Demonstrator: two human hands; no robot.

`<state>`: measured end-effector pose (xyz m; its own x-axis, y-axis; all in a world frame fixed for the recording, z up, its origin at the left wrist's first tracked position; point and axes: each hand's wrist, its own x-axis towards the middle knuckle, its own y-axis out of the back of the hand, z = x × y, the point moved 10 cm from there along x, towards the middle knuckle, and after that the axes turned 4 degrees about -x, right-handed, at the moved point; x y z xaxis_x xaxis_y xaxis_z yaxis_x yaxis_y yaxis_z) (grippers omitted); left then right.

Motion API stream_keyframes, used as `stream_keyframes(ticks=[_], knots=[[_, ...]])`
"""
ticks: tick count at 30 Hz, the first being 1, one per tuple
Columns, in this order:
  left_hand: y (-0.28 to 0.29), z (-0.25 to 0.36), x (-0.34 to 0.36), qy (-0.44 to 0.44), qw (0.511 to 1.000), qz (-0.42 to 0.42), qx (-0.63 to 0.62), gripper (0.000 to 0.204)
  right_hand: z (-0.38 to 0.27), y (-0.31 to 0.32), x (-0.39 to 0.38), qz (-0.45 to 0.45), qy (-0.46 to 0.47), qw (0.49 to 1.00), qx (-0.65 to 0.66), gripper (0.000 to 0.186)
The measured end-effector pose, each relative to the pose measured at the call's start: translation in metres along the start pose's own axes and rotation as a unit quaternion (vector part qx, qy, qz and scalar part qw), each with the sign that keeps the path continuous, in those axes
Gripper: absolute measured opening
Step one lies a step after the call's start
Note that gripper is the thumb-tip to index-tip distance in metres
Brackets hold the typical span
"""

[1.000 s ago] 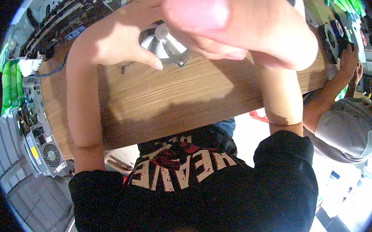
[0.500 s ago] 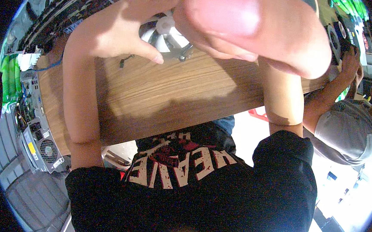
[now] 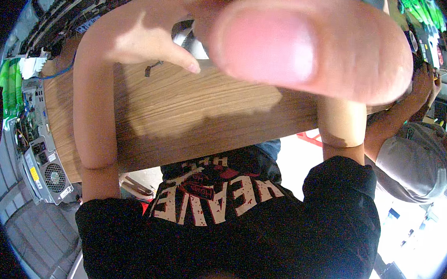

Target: The person uses a screwdriver to loosen and remove screws from a computer fan and heatsink assembly.

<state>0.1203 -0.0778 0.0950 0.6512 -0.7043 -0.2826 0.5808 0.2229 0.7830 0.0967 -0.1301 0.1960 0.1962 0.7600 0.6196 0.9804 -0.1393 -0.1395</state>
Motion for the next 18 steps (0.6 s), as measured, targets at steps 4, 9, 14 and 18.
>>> stream_keyframes(ticks=[4,9,14,18], knots=[[0.009,0.013,-0.005,-0.056,0.996,0.065,0.010,0.086,0.005,0.006,-0.001,0.041,-0.014,0.999,-0.024,0.019],[0.010,0.004,0.004,-0.122,0.986,0.112,-0.015,0.067,0.002,0.024,-0.018,0.203,-0.019,0.972,-0.120,0.019],[-0.016,-0.019,0.016,-0.108,0.972,0.073,-0.196,0.081,-0.010,0.031,-0.051,0.423,0.010,0.865,-0.269,0.021],[-0.005,-0.014,0.016,-0.084,0.984,0.157,0.024,0.083,-0.017,0.017,-0.063,0.520,0.053,0.777,-0.351,0.022]])
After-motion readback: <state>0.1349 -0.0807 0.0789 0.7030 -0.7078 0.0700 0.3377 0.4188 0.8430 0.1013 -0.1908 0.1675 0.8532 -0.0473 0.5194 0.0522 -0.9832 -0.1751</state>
